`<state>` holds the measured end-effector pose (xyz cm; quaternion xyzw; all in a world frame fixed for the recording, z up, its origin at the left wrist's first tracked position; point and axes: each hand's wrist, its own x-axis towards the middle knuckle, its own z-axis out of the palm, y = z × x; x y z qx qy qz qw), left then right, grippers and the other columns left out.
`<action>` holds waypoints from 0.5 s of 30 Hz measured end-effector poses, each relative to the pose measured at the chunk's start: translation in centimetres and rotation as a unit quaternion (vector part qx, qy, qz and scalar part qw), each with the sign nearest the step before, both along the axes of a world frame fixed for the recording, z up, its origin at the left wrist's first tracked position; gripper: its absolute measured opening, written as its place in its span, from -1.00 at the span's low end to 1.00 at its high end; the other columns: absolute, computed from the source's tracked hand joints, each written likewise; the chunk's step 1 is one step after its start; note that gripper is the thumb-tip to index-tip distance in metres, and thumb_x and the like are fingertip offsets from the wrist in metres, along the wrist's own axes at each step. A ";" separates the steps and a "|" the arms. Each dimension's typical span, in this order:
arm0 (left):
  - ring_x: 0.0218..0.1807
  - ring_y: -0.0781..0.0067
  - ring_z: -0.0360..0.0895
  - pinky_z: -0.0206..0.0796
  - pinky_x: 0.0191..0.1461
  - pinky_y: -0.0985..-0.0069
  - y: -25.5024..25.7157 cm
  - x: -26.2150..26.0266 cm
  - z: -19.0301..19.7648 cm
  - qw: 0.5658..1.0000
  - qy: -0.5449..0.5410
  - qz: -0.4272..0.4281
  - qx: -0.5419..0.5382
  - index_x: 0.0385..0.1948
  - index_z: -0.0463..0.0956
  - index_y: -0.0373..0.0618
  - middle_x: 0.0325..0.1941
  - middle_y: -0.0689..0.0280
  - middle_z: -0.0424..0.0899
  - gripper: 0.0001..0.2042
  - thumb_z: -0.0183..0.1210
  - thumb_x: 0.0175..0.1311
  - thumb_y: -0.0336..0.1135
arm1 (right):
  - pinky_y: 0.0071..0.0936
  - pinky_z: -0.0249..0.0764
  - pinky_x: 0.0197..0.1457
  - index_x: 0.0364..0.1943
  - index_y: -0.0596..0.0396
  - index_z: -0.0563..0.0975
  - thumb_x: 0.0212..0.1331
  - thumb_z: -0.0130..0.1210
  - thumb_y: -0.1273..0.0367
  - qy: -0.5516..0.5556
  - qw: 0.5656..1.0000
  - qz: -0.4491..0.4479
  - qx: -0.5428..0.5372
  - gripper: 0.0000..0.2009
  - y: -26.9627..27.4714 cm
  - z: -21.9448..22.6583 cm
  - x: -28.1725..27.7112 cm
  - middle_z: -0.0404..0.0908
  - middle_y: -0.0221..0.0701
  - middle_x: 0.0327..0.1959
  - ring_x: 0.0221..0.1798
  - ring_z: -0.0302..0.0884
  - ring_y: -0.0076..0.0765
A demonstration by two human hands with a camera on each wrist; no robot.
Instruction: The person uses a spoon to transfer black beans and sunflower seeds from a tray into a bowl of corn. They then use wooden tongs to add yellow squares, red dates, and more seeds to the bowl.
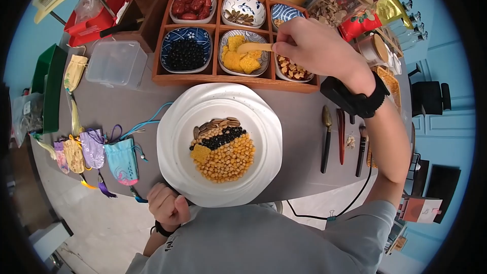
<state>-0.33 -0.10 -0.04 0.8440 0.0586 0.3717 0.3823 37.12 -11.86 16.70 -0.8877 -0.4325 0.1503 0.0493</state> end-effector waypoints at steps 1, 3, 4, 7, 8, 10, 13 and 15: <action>-0.74 0.33 0.12 -0.10 -0.60 0.40 0.0 0.0 0.1 1.000 0.002 -0.001 0.000 -0.78 0.11 -0.08 -0.74 0.34 0.19 -0.58 0.19 0.15 -0.45 | -0.22 0.53 -0.21 -0.29 0.24 0.67 0.27 0.21 0.30 -0.013 1.000 0.009 -0.003 -0.77 0.1 -0.2 0.2 0.69 -0.17 -0.44 -0.33 0.69 -0.10; -0.74 0.33 0.12 -0.10 -0.59 0.40 0.0 0.0 0.2 1.000 0.004 -0.003 0.000 -0.78 0.11 -0.08 -0.74 0.34 0.19 -0.59 0.19 0.16 -0.45 | -0.22 0.53 -0.20 -0.30 0.23 0.67 0.27 0.22 0.30 0.010 1.000 0.009 0.009 -0.77 0.2 -0.4 0.4 0.69 -0.18 -0.44 -0.33 0.69 -0.09; -0.73 0.33 0.12 -0.10 -0.59 0.40 0.0 0.0 0.2 1.000 0.006 -0.003 0.000 -0.78 0.11 -0.08 -0.74 0.34 0.19 -0.59 0.19 0.16 -0.45 | -0.22 0.53 -0.20 -0.30 0.22 0.67 0.27 0.22 0.29 0.021 1.000 0.009 0.015 -0.78 0.3 -0.5 0.5 0.69 -0.18 -0.44 -0.33 0.68 -0.08; -0.73 0.33 0.13 -0.09 -0.59 0.40 0.0 -0.1 0.2 1.000 0.009 -0.003 0.000 -0.78 0.11 -0.07 -0.73 0.34 0.19 -0.59 0.19 0.16 -0.45 | -0.37 0.47 -0.35 -0.34 0.32 0.61 0.32 0.17 0.40 0.019 0.999 0.040 0.005 -0.81 0.6 -0.3 0.6 0.65 -0.27 -0.52 -0.47 0.60 -0.38; -0.73 0.33 0.13 -0.09 -0.59 0.40 0.0 -0.1 0.2 1.000 0.009 -0.002 0.000 -0.78 0.11 -0.07 -0.73 0.34 0.19 -0.59 0.19 0.16 -0.45 | -0.38 0.47 -0.36 -0.34 0.32 0.61 0.32 0.17 0.40 0.021 0.999 0.041 0.003 -0.81 0.7 -0.3 0.7 0.65 -0.28 -0.52 -0.48 0.60 -0.40; -0.73 0.33 0.13 -0.09 -0.59 0.40 0.0 -0.1 0.2 1.000 0.009 -0.001 0.001 -0.78 0.11 -0.07 -0.73 0.34 0.19 -0.59 0.19 0.15 -0.45 | -0.41 0.47 -0.37 -0.33 0.31 0.61 0.33 0.17 0.40 0.024 0.999 0.042 0.000 -0.81 0.8 -0.2 0.7 0.65 -0.31 -0.52 -0.48 0.59 -0.44; -0.72 0.32 0.14 -0.09 -0.59 0.40 0.0 0.0 0.3 1.000 0.007 0.001 0.002 -0.78 0.11 -0.07 -0.73 0.34 0.19 -0.59 0.19 0.15 -0.45 | -0.48 0.43 -0.42 -0.33 0.29 0.59 0.35 0.15 0.39 0.090 0.996 -0.009 0.016 -0.81 0.4 0.2 0.4 0.62 -0.38 -0.53 -0.49 0.55 -0.54; -0.72 0.32 0.14 -0.09 -0.59 0.40 0.0 0.0 0.3 1.000 0.007 0.001 0.001 -0.78 0.12 -0.07 -0.73 0.34 0.19 -0.59 0.19 0.15 -0.45 | -0.45 0.43 -0.41 -0.33 0.27 0.60 0.34 0.16 0.37 0.102 0.994 -0.020 0.024 -0.80 0.0 0.7 0.1 0.62 -0.37 -0.53 -0.53 0.53 -0.50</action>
